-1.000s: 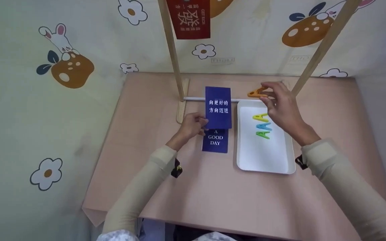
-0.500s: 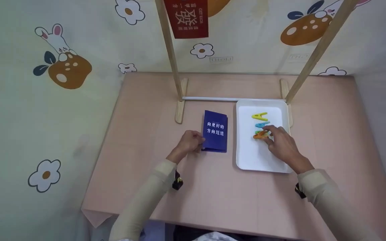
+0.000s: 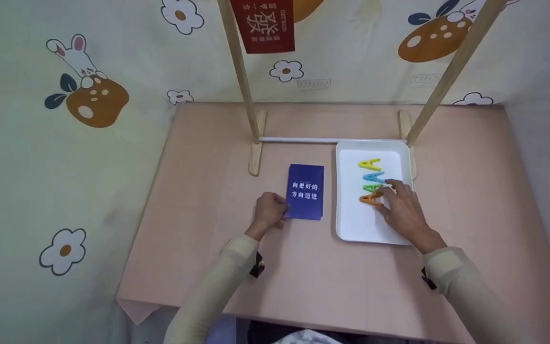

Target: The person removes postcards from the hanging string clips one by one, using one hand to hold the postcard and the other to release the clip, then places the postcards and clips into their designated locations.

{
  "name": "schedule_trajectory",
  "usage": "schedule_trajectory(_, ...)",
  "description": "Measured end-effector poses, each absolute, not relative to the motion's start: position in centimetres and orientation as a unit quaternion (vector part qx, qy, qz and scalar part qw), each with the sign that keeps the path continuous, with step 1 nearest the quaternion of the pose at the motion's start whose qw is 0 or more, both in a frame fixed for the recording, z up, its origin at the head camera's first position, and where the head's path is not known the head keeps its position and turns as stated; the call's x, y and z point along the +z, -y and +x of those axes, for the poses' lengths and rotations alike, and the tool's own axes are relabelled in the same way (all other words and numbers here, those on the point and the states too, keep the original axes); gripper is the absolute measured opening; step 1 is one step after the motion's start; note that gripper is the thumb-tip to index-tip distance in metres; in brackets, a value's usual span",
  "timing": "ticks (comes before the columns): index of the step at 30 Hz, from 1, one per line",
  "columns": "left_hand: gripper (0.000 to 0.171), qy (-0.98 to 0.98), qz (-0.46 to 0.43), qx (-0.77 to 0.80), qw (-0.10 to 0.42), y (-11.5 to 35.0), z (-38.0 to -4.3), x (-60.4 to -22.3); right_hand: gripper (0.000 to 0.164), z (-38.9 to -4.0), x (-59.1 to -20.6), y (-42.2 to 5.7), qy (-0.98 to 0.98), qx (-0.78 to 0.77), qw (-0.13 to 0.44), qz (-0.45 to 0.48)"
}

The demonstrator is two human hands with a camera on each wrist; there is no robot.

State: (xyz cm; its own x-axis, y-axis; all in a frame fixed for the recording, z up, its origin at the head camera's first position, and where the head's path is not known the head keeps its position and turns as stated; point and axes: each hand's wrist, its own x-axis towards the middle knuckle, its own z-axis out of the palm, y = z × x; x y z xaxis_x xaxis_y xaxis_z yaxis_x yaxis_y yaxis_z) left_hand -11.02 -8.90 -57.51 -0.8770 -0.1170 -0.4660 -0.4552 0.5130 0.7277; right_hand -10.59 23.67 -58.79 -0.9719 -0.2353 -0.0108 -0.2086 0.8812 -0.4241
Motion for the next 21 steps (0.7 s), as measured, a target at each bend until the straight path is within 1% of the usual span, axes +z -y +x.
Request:
schedule_trajectory(5, 0.012, -0.869, -0.183, 0.425, 0.174, 8.84, -10.94, -57.57, 0.038, -10.48, -59.01, -23.82, -0.971, -0.209, 0.029, -0.108)
schedule_trajectory(15, 0.016, -0.863, -0.194, 0.44, 0.156, 8.6, -10.8, -57.77, 0.038, -10.57, -59.37, -23.95, -0.97, -0.212, -0.004, -0.121)
schedule_trajectory(21, 0.014, -0.883, -0.186, 0.408, 0.136, 8.52, -10.78, -58.05, 0.039, -10.47, -59.49, -23.87, -0.972, -0.207, 0.01, -0.111)
